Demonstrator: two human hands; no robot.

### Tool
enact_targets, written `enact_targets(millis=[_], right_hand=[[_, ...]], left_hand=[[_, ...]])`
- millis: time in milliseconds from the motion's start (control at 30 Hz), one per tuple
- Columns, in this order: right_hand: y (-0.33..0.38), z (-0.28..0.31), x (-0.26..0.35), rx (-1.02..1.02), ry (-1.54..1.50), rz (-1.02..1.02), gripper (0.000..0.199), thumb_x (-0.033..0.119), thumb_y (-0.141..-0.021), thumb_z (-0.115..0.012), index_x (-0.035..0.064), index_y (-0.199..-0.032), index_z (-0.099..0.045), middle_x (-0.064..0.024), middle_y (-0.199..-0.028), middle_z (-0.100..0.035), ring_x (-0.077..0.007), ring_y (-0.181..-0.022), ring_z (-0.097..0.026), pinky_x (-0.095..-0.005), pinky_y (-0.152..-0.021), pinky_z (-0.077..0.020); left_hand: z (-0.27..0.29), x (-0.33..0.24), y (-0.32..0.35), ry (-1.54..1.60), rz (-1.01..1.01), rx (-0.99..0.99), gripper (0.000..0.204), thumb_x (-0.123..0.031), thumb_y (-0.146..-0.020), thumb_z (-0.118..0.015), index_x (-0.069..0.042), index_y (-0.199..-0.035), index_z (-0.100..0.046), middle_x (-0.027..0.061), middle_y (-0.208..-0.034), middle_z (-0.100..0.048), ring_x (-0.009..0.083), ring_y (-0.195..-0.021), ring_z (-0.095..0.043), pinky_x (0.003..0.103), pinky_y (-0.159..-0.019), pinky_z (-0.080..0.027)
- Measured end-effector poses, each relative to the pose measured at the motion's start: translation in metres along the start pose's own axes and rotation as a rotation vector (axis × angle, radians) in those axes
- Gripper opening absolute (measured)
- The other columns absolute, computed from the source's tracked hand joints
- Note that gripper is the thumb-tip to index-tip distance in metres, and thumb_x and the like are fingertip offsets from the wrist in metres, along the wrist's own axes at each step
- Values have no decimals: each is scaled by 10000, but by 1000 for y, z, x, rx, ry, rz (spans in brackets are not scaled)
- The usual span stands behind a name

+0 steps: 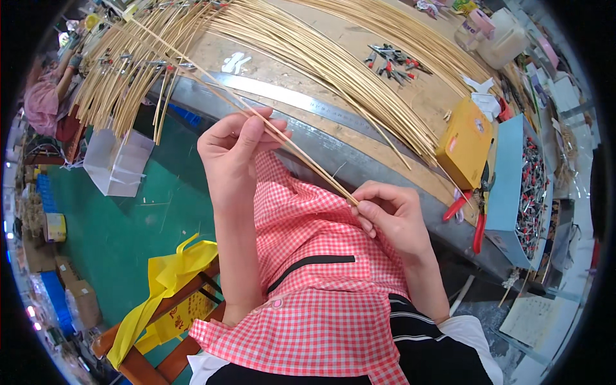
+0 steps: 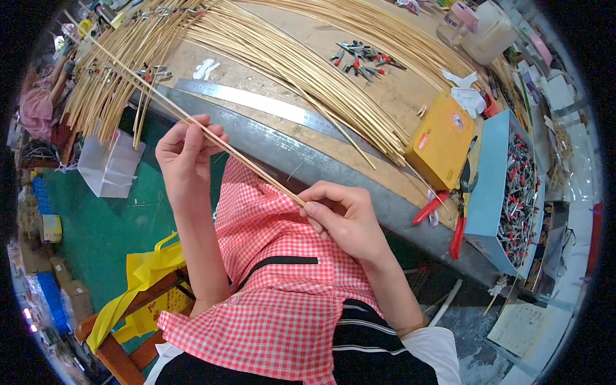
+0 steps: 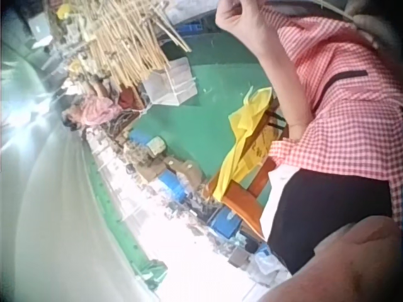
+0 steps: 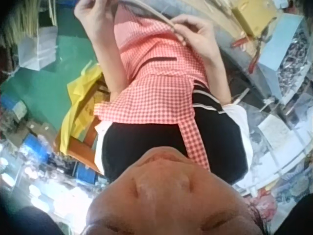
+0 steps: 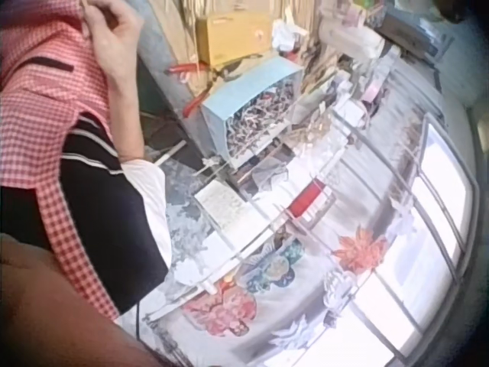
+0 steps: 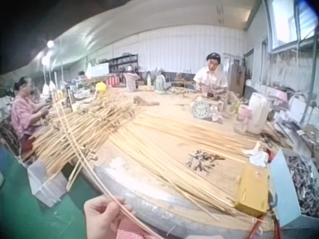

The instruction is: The person repeatedly picks up thin bamboo sticks, aligns them, and secures them together using small red rubber bands. They handle the sticks one at a time, wrapping the bands around the joined sticks to hold them in place.

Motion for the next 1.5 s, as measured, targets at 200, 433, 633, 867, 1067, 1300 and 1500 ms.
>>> enact_targets(millis=[200,433,633,867,1067,1300,1500], right_hand=[[1,4,-10,-43,-54,10,123,-22,-882,-562,-71,-972,-630,-59,-788,-614,-68,-605,-508,-199,-541,-417],[-1,4,-13,-71,-68,-18,122,-8,-890,-565,-57,-982,-628,-46,-759,-602,-69,-594,-530,-203,-516,-446],[-2,1,-7,-86,57,65,111,-18,-890,-553,-57,-965,-625,-43,-769,-592,-74,-601,-541,-205,-527,-457],[8,2,12,-203,294,238,104,-45,-863,-549,-59,-930,-627,-77,-801,-597,-107,-644,-571,-218,-557,-469],[18,1,36,-323,633,494,104,-59,-797,-599,-38,-891,-638,-138,-809,-614,-220,-692,-614,-285,-603,-477],[24,-5,46,-329,721,576,117,-64,-782,-614,-30,-893,-632,-143,-813,-612,-256,-706,-619,-300,-621,-480],[23,-9,42,-248,734,563,145,-82,-768,-602,-31,-902,-624,-155,-814,-604,-281,-712,-620,-313,-623,-485]], left_hand=[[4,12,-2,36,45,-43,136,-70,-886,-612,64,-893,-630,146,-804,-663,215,-726,-676,338,-675,-597],[10,16,-5,127,57,-51,134,-45,-866,-630,89,-871,-634,169,-793,-672,231,-704,-685,330,-650,-599],[16,15,-6,48,40,3,143,-66,-893,-598,57,-957,-634,142,-814,-675,220,-715,-685,339,-670,-602],[14,16,-6,60,31,82,169,-68,-900,-586,70,-988,-626,167,-845,-678,247,-743,-694,321,-660,-602],[13,18,-6,101,26,106,173,-74,-896,-593,73,-981,-625,176,-851,-676,240,-721,-691,309,-644,-599],[16,15,-6,197,3,49,142,-57,-861,-640,85,-859,-644,182,-787,-667,253,-700,-689,352,-654,-605],[19,14,-5,202,-25,43,162,-73,-836,-677,85,-852,-640,170,-782,-663,257,-711,-690,382,-656,-611]])
Point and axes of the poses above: each hand's wrist, its own y-axis away from the middle knuckle, its own z-axis out of the back of the hand, x = y × z, the point moved 8 cm from there along -y, towards the middle knuckle
